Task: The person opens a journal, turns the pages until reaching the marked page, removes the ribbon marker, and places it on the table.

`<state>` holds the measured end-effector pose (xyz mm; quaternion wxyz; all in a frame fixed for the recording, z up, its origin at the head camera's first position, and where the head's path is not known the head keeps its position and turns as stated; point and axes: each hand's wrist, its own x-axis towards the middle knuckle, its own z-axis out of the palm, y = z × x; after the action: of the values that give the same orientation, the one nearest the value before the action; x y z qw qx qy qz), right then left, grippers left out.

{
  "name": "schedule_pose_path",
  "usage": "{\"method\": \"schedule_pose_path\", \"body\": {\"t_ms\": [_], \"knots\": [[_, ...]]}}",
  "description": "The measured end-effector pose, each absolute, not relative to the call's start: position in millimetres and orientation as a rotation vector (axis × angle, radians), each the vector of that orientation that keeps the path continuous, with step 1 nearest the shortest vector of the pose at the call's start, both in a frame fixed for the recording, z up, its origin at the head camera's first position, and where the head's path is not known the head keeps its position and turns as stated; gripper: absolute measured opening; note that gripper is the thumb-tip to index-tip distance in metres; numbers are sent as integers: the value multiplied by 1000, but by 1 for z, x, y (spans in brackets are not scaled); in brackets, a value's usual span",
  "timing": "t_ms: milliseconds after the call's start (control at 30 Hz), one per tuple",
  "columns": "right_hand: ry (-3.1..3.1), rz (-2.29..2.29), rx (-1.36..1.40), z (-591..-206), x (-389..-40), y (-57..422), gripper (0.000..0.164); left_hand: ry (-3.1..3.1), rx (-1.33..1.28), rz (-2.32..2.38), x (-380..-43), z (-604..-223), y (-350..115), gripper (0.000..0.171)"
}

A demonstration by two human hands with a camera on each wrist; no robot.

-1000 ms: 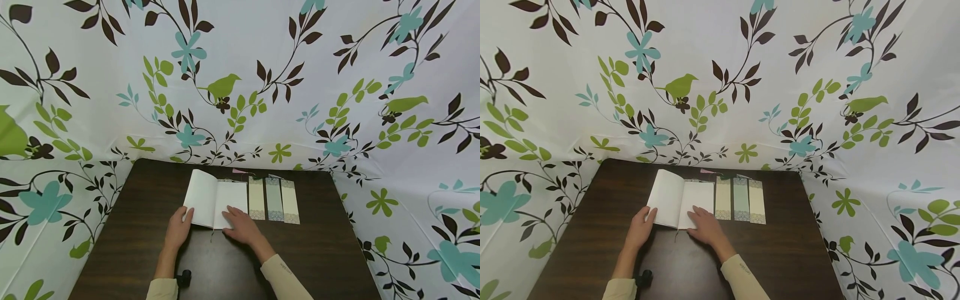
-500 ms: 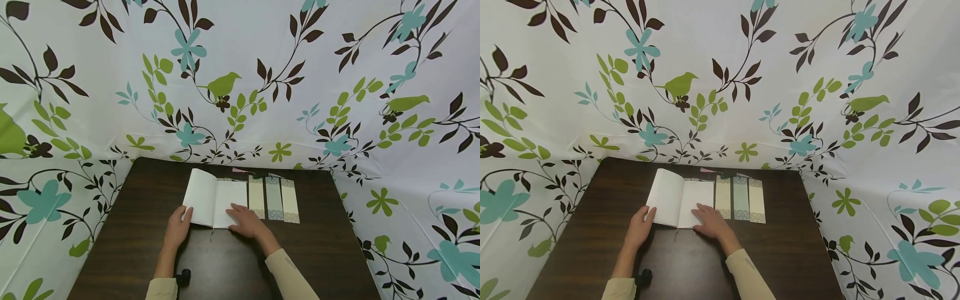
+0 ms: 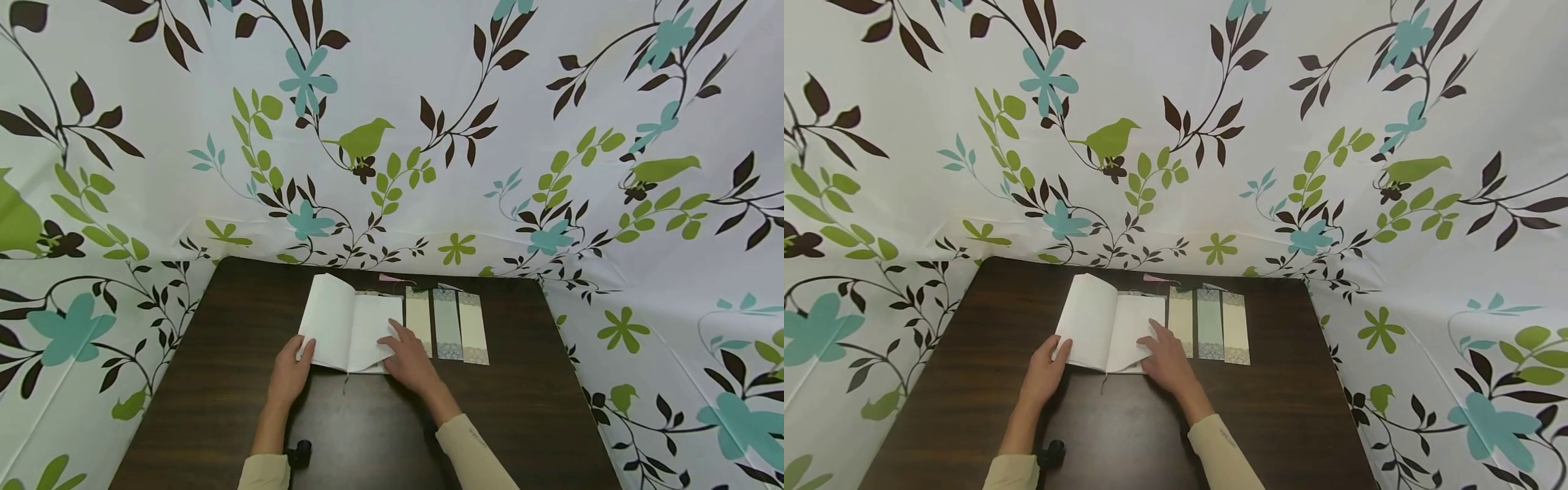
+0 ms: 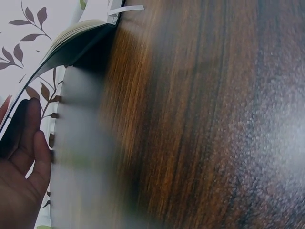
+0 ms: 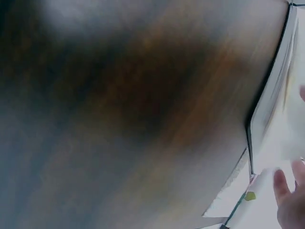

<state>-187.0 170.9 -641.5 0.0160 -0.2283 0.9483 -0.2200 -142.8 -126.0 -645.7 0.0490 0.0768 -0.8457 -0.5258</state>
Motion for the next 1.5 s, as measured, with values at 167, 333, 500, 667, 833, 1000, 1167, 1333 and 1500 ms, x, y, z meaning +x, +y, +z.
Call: {"method": "schedule_pose_path", "body": {"t_ms": [167,333,500,667,833,1000,1167,1333,1500], "knots": [[3074,-871,-494,-646,-189,167,72,-2560,235,-1604,-141,-644,-125,27],[3013,-1021,-288,-644,-192,156,74,-2593,237,-1644,-140,-641,-125,25],[2882,-1046,-385,-638,-188,139,55,-2643,200,-1663,-139,-640,-126,39],[2811,-970,-570,-637,-182,118,59,-2607,76,-1753,-138,-639,-128,61],[2791,-892,-729,-637,-179,102,58,-2560,45,-1862,-139,-641,-129,61],[2781,-802,-824,-634,-176,92,59,-2509,109,-1985,-138,-642,-130,66],[2732,-798,-868,-634,-176,90,60,-2566,134,-1896,-139,-644,-131,70],[2807,-900,-628,-640,-188,101,60,-2583,105,-1842,-142,-646,-134,62],[2822,-1107,-243,-647,-199,110,66,-2603,105,-1843,-142,-645,-137,62]]}}
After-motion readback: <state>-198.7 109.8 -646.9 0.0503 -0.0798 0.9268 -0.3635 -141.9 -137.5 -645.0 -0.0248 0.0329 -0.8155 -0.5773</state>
